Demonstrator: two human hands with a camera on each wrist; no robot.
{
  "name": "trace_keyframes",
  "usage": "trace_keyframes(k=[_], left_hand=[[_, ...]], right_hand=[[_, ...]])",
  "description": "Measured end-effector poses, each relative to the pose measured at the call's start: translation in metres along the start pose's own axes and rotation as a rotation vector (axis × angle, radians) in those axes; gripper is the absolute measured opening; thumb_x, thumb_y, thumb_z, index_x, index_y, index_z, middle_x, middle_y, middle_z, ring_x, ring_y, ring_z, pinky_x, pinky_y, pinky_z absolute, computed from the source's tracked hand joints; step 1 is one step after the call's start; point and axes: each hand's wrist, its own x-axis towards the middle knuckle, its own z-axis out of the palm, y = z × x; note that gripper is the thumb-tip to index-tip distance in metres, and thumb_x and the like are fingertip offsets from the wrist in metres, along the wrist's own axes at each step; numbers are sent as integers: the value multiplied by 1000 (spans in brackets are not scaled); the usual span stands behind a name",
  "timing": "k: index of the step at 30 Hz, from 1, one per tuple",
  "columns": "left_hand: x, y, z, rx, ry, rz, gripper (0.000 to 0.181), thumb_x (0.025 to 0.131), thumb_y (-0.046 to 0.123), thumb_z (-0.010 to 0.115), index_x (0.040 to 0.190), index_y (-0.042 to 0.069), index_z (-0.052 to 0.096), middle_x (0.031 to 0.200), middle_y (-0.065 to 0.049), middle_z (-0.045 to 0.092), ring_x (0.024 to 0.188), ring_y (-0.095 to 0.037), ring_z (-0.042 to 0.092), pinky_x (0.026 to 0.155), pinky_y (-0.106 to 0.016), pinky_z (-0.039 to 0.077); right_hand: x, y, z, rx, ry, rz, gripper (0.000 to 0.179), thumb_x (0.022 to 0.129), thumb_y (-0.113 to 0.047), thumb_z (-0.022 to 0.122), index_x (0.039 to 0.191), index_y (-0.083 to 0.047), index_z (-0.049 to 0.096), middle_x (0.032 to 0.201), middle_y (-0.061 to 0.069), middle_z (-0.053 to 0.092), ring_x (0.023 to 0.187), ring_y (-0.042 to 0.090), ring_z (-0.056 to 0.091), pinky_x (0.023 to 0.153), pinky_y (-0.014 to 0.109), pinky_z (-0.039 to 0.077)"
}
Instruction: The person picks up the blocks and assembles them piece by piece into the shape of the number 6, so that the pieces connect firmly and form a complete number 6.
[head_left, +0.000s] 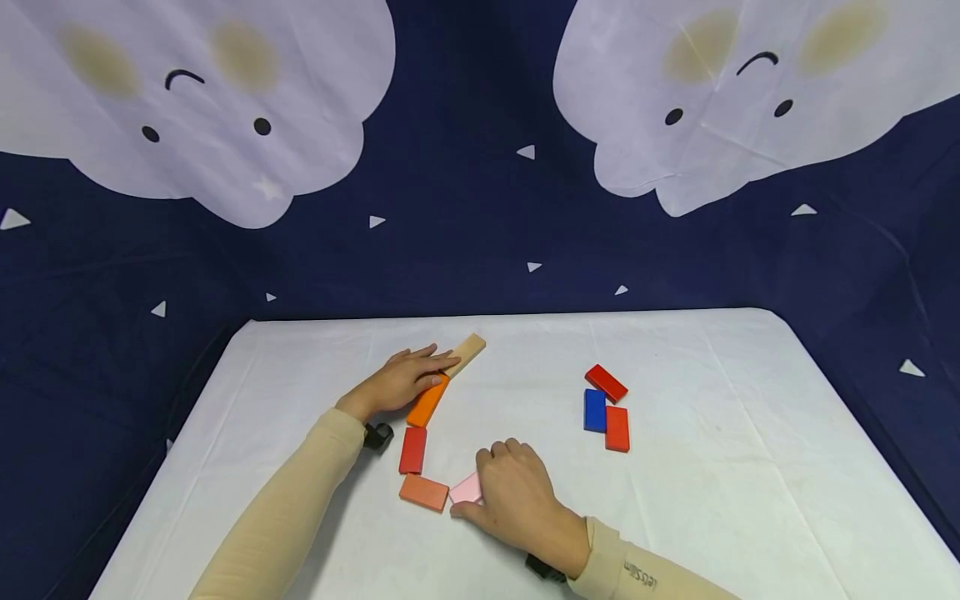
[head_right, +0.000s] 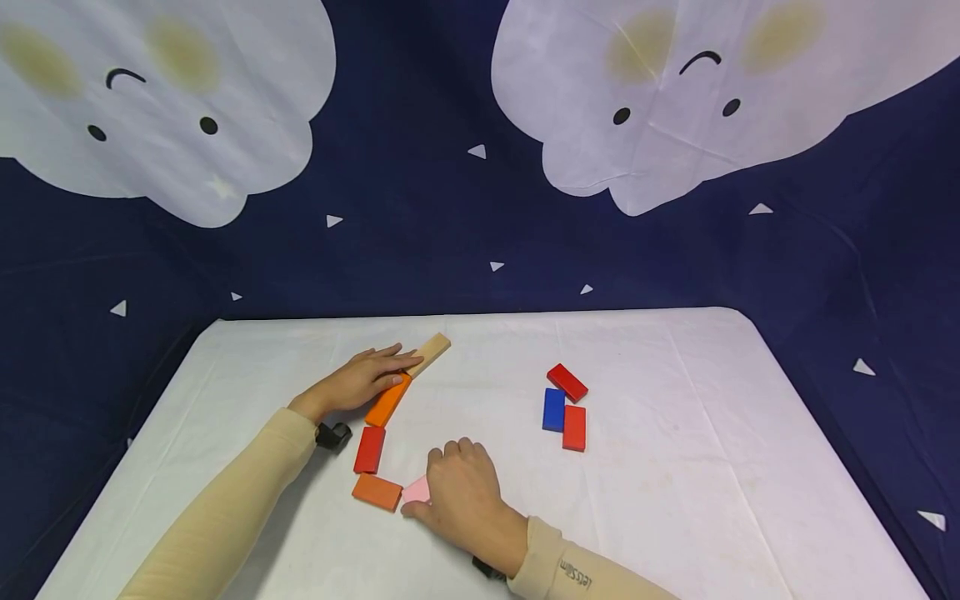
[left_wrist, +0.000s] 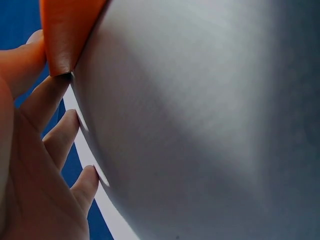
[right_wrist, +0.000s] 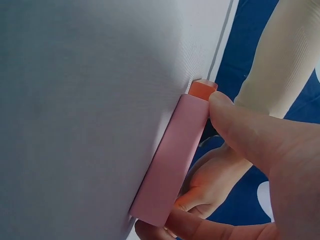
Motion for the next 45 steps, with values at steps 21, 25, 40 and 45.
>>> trace_keyframes(k=[21, 25, 40, 45], left_hand=[[2, 0, 0, 8, -2, -3, 46, 107, 24, 49, 153, 21, 45, 158, -4, 40, 151, -31, 24, 120, -60, 12], [1, 1, -1, 13, 3, 4, 46, 107, 23, 49, 153, 20, 46, 157, -6, 41, 151, -33, 24, 119, -62, 12], [1, -1, 1, 12, -7, -9, 46, 107, 26, 48, 153, 22, 46, 158, -4, 40, 151, -31, 24, 120, -60, 12], [2, -3, 1, 8, -9, -13, 46, 107, 25, 48, 153, 22, 46, 158, -3, 40, 151, -31, 24, 121, -60, 11]], right_hand=[[-8, 20, -7, 225, -15, 84, 61, 75, -59, 82, 105, -6, 74, 89, 2, 68, 82, 16, 58, 72, 34, 51], [-11, 28, -9, 280, 11, 102, 56, 76, -53, 83, 107, -7, 74, 93, 1, 69, 84, 15, 57, 72, 33, 51], [-32, 65, -21, 331, 134, 168, 47, 75, -41, 88, 110, -12, 75, 103, -2, 71, 94, 12, 58, 79, 33, 54], [-39, 82, -24, 337, 188, 176, 48, 75, -37, 89, 111, -10, 74, 106, -1, 70, 98, 14, 58, 81, 36, 54]])
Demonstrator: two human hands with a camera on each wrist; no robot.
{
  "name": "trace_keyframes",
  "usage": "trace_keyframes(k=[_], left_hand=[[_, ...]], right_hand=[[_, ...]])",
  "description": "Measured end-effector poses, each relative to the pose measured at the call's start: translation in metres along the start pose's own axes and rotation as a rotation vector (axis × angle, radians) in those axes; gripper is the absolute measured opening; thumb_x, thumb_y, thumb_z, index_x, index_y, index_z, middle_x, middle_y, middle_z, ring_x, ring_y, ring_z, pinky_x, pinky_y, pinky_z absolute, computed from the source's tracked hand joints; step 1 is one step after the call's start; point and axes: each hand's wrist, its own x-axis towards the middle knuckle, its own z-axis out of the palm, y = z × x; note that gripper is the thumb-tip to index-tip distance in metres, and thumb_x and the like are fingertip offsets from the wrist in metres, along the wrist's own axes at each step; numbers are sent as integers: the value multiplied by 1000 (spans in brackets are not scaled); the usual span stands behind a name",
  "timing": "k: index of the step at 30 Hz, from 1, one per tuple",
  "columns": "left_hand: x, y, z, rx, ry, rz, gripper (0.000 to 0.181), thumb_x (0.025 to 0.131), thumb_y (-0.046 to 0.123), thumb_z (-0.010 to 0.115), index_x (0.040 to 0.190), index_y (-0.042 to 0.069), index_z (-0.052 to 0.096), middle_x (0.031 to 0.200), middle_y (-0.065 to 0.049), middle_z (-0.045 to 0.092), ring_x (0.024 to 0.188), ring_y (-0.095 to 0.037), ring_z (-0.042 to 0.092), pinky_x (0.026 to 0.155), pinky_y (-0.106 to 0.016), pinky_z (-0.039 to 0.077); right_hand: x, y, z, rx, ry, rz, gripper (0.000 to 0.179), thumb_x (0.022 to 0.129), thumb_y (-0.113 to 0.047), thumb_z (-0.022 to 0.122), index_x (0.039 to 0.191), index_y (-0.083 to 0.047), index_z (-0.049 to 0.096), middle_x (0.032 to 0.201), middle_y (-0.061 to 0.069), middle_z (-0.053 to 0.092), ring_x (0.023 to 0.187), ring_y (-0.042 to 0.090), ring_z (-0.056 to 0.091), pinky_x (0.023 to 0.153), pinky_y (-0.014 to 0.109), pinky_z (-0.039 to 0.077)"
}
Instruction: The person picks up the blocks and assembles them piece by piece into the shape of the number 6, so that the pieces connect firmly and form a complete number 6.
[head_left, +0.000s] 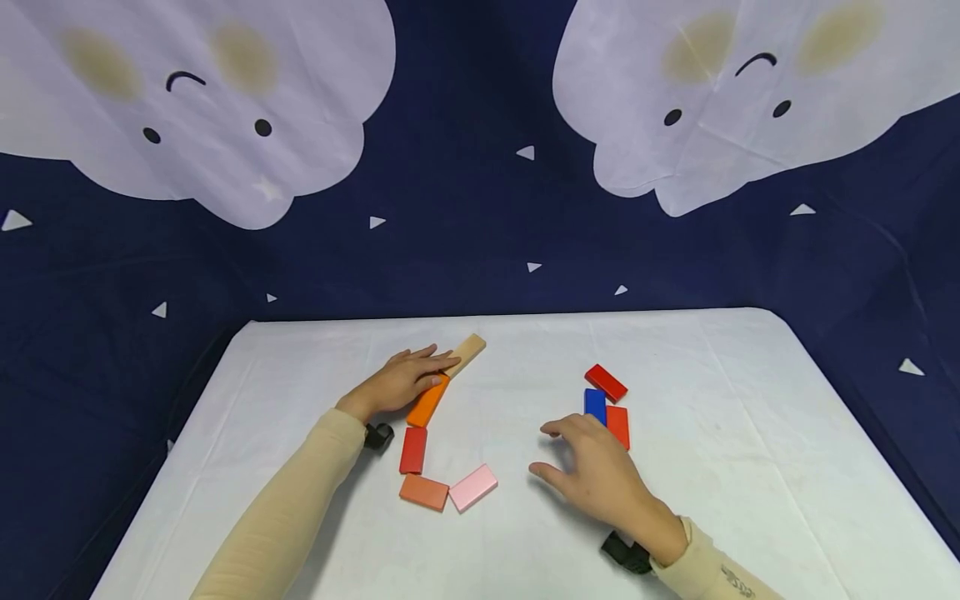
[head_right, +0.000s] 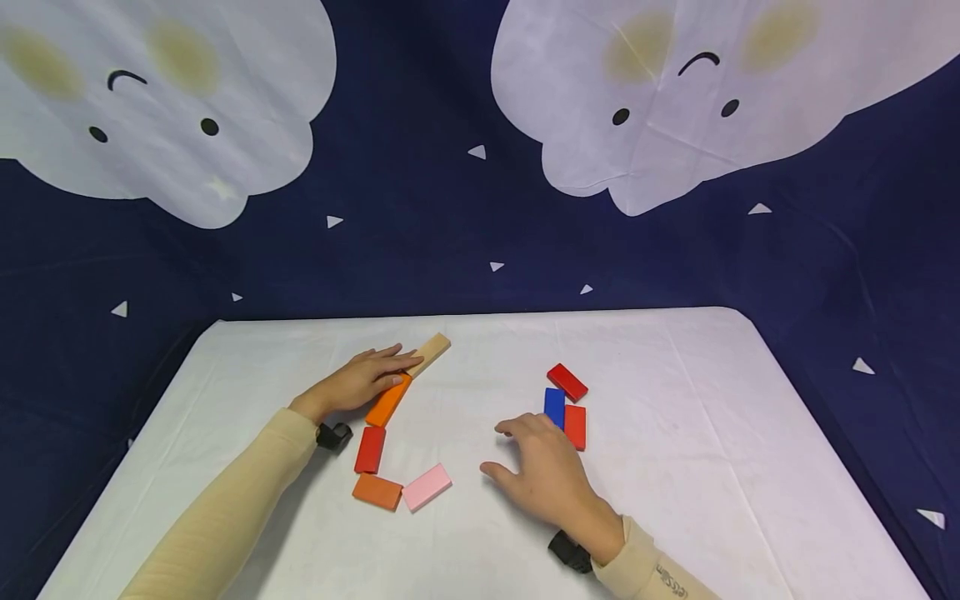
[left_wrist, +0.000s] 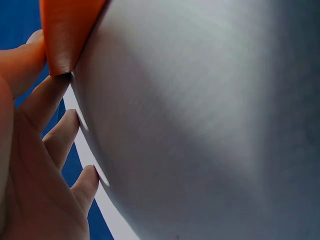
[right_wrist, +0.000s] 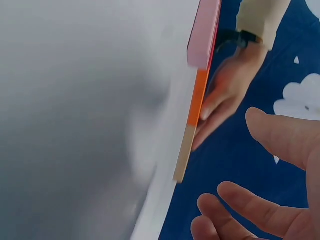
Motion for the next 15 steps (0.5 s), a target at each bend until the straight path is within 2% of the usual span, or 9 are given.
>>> trace_keyframes(k=[7, 15], left_hand=[[0, 0, 0, 6, 1, -1, 46, 107, 25, 48, 153, 22, 46, 158, -3, 40, 151, -31, 24, 120, -60, 12], [0, 0, 0, 5, 1, 1, 46, 107, 26, 49, 153, 22, 46, 158, -4, 40, 151, -32, 24, 120, -61, 12]], right_hand=[[-2, 17, -11, -13, 39, 15, 49, 76, -35, 88, 114, -8, 72, 110, 0, 67, 102, 19, 59, 86, 42, 53], [-3, 36, -23, 7, 36, 43, 51, 77, -32, 88, 118, -6, 70, 117, 4, 66, 107, 22, 54, 90, 45, 49]])
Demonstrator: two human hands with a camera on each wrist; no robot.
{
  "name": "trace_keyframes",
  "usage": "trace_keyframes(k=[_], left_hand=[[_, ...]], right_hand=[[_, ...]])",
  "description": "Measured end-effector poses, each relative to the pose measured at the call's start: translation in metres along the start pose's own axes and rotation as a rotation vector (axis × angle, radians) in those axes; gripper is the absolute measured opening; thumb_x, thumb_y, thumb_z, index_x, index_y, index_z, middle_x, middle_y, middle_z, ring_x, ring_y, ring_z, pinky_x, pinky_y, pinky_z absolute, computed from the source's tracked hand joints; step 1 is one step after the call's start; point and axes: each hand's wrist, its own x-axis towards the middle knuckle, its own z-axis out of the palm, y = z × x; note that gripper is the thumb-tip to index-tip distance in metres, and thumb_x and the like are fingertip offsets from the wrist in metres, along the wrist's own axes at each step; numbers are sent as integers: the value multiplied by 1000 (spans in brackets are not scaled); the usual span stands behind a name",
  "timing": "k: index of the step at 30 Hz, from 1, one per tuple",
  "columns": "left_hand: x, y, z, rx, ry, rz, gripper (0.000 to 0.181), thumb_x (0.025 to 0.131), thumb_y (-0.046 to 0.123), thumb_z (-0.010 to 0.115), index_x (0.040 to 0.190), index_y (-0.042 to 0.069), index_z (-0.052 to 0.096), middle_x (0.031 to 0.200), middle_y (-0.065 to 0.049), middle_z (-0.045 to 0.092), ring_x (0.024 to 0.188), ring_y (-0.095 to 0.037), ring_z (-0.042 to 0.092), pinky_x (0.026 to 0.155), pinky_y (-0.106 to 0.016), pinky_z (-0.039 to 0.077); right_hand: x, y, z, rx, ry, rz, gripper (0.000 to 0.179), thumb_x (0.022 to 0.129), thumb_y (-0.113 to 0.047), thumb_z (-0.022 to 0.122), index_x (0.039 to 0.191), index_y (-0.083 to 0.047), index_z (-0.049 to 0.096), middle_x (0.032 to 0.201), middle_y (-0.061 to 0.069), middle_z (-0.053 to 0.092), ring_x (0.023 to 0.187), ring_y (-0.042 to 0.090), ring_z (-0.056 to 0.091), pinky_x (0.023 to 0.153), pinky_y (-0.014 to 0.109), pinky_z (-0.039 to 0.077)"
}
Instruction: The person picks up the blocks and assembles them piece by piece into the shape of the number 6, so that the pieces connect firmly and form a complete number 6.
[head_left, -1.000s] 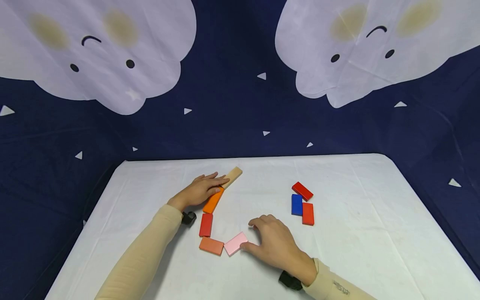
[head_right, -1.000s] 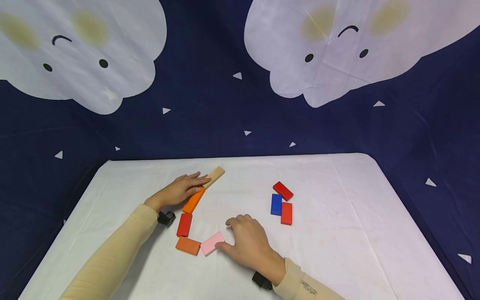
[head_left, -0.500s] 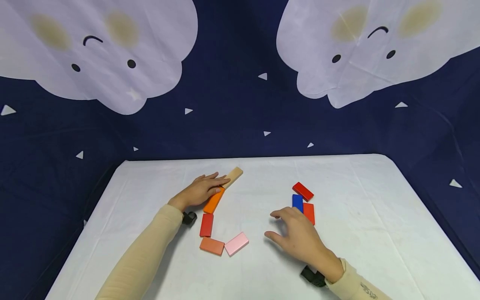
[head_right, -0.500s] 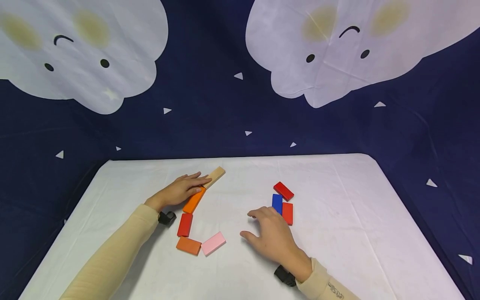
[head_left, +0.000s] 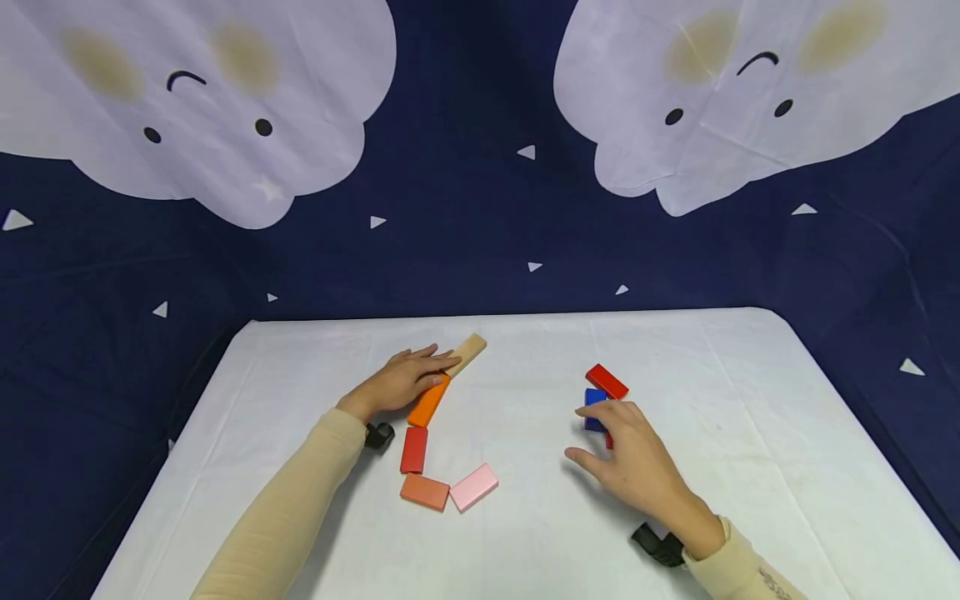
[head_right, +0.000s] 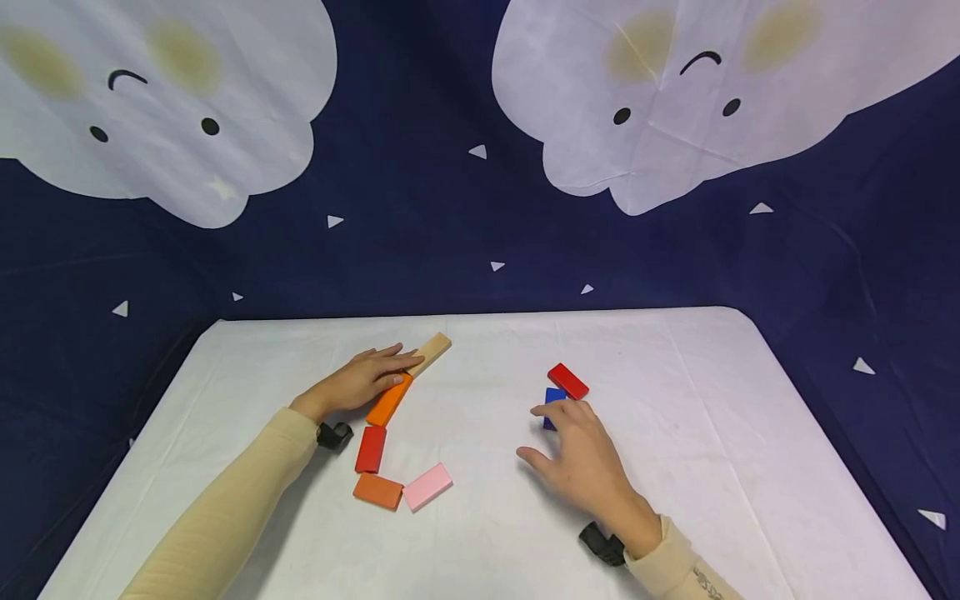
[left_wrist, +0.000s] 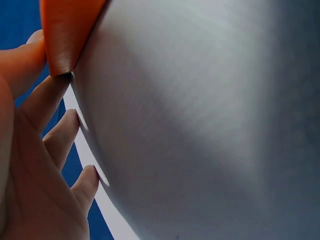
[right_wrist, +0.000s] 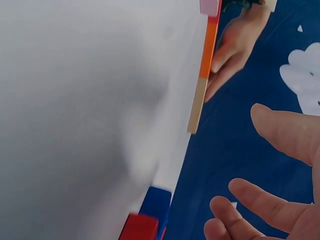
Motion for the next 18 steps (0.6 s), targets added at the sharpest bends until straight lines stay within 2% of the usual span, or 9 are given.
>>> trace_keyframes(k=[6, 18], left_hand=[[0, 0, 0, -7, 2, 6, 46, 107, 24, 49, 153, 21, 46, 158, -5, 41, 150, -33, 25, 120, -62, 12], [-1, 0, 0, -6, 6, 14, 46, 107, 24, 49, 153, 21, 46, 157, -5, 41, 150, -34, 26, 119, -62, 13]], right_hand=[[-1, 13, -9, 19, -13, 46, 54, 78, -29, 88, 121, -3, 68, 126, 11, 62, 119, 31, 49, 99, 54, 46], [-1, 37, -17, 17, -25, 93, 61, 77, -25, 88, 129, -4, 64, 131, 16, 58, 122, 37, 46, 98, 58, 44]])
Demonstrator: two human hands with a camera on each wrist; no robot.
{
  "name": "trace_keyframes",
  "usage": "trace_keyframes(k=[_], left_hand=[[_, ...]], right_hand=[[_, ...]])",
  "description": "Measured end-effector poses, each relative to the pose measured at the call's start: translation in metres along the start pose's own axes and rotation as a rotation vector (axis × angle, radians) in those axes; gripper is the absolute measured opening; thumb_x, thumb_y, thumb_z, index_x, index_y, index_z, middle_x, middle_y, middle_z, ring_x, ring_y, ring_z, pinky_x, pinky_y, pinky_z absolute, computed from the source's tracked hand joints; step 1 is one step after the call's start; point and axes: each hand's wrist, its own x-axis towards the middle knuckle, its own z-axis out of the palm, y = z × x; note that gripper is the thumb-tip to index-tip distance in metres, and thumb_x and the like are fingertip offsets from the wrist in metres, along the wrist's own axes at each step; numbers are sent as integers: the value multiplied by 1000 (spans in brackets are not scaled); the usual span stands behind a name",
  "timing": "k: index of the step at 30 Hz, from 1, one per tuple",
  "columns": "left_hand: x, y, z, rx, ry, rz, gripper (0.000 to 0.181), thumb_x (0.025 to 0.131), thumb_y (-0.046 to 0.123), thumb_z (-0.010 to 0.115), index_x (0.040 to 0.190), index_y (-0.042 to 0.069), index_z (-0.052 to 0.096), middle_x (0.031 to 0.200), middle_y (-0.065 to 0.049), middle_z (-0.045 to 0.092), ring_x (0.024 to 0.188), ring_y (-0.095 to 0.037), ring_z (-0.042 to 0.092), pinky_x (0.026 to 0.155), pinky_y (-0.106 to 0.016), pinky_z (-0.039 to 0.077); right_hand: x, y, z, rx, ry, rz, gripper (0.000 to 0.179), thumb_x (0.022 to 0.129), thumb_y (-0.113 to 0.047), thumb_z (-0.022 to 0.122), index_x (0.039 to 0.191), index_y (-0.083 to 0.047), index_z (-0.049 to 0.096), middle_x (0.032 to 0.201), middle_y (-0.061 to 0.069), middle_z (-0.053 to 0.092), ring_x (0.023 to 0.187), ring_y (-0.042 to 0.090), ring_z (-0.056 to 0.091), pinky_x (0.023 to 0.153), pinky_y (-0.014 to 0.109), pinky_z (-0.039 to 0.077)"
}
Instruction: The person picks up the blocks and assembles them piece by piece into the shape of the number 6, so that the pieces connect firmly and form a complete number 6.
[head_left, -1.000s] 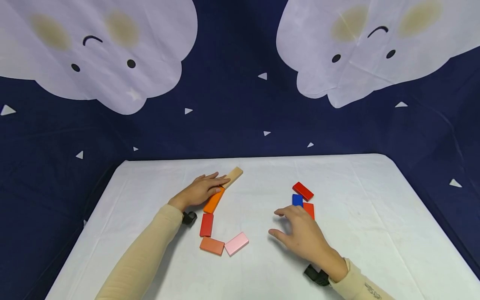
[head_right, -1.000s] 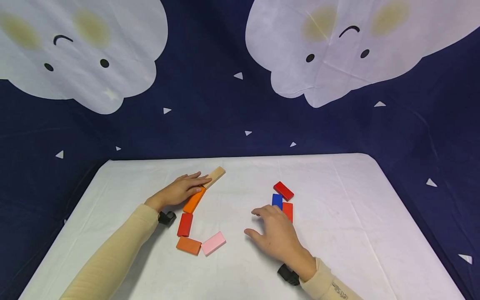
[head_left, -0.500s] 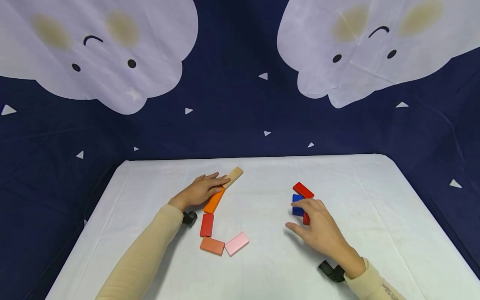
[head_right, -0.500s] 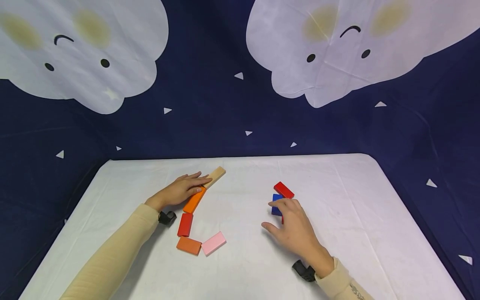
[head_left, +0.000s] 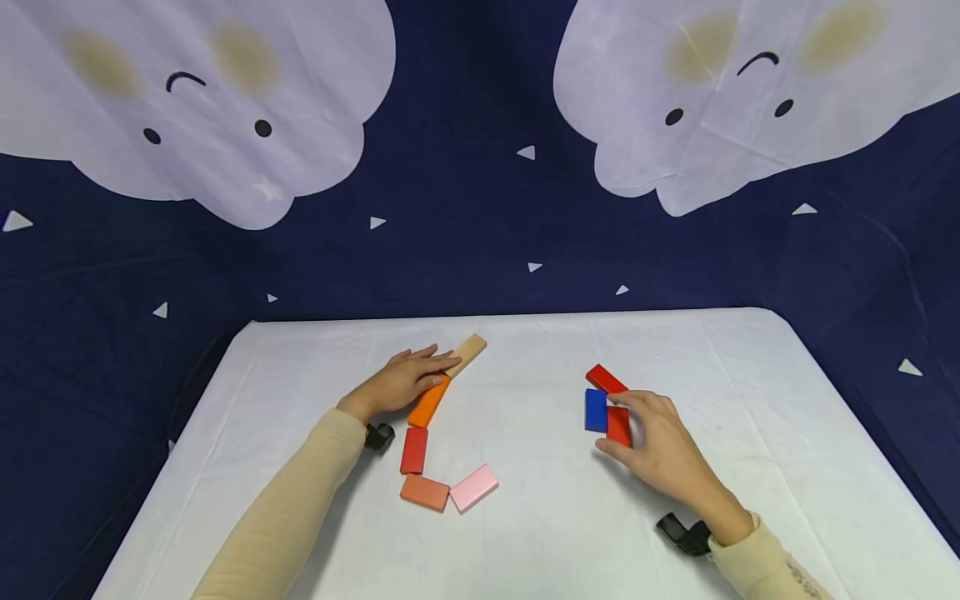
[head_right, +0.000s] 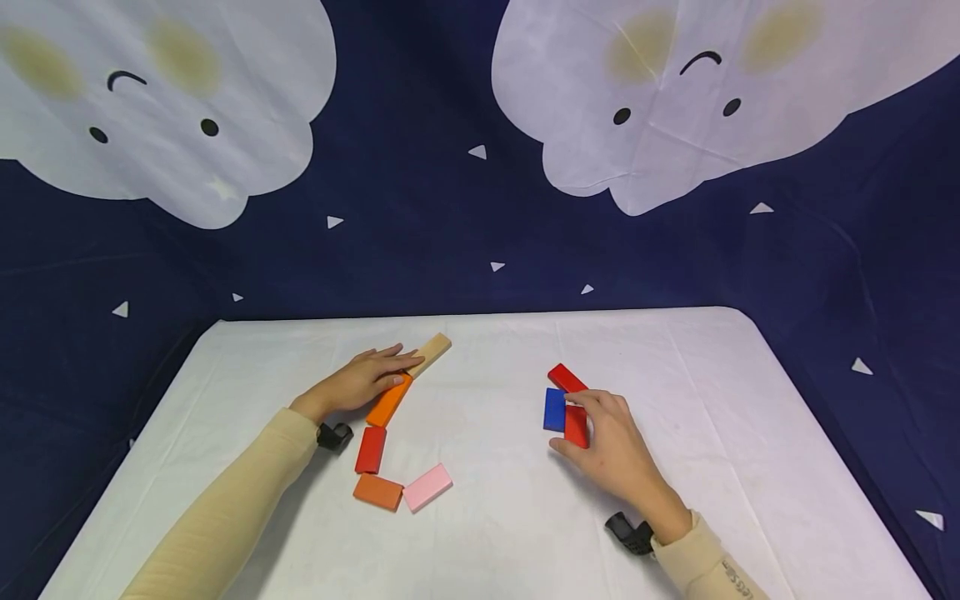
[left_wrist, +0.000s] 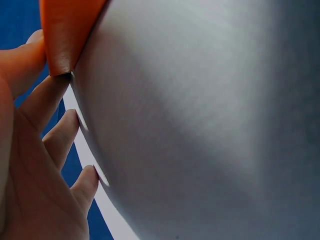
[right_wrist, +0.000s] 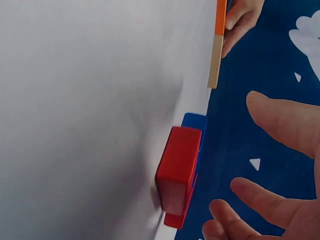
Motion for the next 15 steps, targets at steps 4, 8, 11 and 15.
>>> trace_keyframes(k=[4, 8, 11, 15], left_hand=[[0, 0, 0, -10, -1, -6, 46, 107, 25, 49, 153, 21, 46, 158, -4, 41, 151, -32, 25, 120, -62, 12], [1, -1, 1, -7, -4, -11, 46, 107, 25, 49, 153, 22, 46, 158, -4, 41, 151, -32, 25, 120, -61, 11], [2, -1, 1, -7, -5, -14, 46, 107, 25, 49, 153, 22, 46, 158, -4, 40, 151, -31, 24, 120, -61, 11], [2, -2, 1, -10, -4, -15, 46, 107, 24, 48, 153, 22, 45, 158, -4, 40, 151, -31, 24, 120, -60, 11]], right_hand=[[1, 3, -3, 7, -35, 39, 66, 78, -25, 87, 134, -4, 60, 132, 19, 57, 124, 40, 44, 99, 61, 42], [3, 7, -5, 13, -63, 63, 69, 78, -26, 87, 135, -2, 58, 133, 22, 56, 125, 43, 44, 102, 64, 39], [5, 11, -5, 13, -80, 78, 70, 77, -29, 87, 134, -1, 58, 133, 23, 56, 125, 43, 44, 102, 64, 39], [6, 13, -6, 14, -100, 94, 70, 77, -32, 88, 133, -1, 59, 133, 24, 57, 123, 44, 46, 101, 64, 40]])
